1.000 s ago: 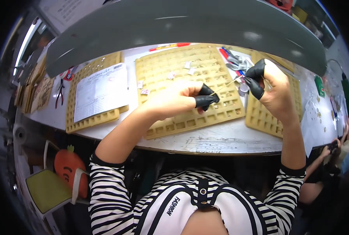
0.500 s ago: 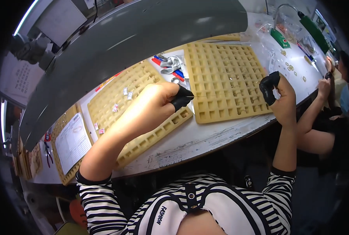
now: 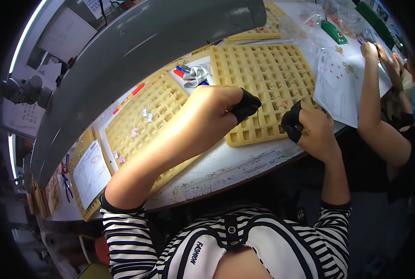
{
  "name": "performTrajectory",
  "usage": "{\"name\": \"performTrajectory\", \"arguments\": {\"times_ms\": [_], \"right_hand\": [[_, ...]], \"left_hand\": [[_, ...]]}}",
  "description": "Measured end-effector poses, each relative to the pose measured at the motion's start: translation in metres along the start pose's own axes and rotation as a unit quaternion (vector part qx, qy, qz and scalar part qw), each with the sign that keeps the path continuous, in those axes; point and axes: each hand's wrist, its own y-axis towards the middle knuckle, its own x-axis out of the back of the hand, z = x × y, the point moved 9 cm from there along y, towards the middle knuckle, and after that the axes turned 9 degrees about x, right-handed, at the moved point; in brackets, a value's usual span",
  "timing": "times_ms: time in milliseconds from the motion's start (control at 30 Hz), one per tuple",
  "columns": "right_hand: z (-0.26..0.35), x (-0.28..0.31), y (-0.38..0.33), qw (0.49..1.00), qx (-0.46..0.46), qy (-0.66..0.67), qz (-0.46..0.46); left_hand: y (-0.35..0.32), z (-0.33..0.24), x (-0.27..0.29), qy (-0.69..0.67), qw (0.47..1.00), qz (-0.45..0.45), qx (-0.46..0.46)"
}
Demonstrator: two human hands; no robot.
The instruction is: Assembling small decorative components onto jewelry pieces using a pick tool at a workshop station.
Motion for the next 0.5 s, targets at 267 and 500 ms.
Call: {"name": "performTrajectory", "arguments": {"times_ms": [267,500], "right_hand": [[0.010,-0.016,0.001,0.997,0.048,-0.028,0.056],[0.012,-0.022,0.001,0.993,0.057,-0.057,0.089]], "left_hand": [[0.003,-0.007,-0.013,-0.016,1.000,0.010,-0.001],[0.003,-0.009,-0.025,-0.008,0.994,-0.021,-0.108]]}}
